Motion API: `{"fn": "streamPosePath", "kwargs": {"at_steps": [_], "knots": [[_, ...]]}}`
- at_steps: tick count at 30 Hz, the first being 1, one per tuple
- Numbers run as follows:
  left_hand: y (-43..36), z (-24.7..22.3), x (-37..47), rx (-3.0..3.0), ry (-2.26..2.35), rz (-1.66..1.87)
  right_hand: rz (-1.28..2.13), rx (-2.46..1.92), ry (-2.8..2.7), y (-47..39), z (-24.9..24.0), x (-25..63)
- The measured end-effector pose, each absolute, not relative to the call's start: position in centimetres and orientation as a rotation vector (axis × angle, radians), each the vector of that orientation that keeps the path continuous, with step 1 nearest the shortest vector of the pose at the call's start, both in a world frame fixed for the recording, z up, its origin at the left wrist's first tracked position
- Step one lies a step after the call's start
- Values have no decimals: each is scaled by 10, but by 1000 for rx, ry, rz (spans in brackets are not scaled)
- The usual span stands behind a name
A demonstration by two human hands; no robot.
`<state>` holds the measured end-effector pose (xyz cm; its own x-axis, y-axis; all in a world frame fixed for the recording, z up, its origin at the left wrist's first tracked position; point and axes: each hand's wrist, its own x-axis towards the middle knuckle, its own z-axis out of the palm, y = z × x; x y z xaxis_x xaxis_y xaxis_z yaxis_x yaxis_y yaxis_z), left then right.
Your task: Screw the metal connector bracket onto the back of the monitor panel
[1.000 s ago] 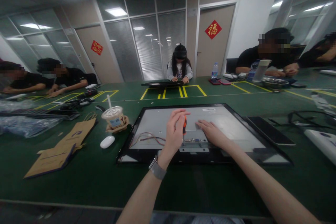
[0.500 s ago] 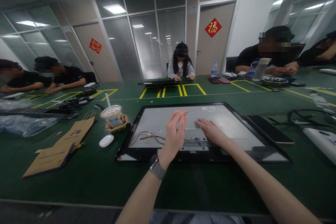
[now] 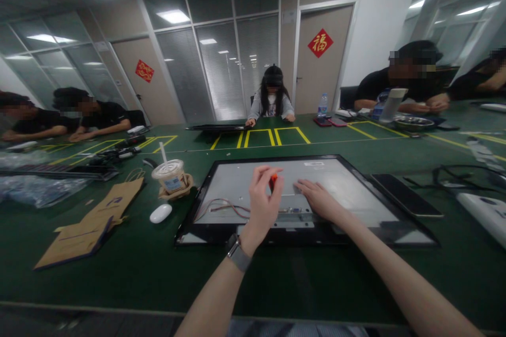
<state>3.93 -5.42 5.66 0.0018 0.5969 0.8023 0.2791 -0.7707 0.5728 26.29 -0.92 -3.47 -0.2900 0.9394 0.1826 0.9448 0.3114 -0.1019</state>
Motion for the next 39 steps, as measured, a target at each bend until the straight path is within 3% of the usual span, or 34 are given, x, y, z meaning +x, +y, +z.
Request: {"fn": "streamPosePath", "kwargs": {"at_steps": [39], "knots": [[-56, 54, 41, 1830, 917, 1862, -20, -1749, -2359, -11, -33, 262]]}}
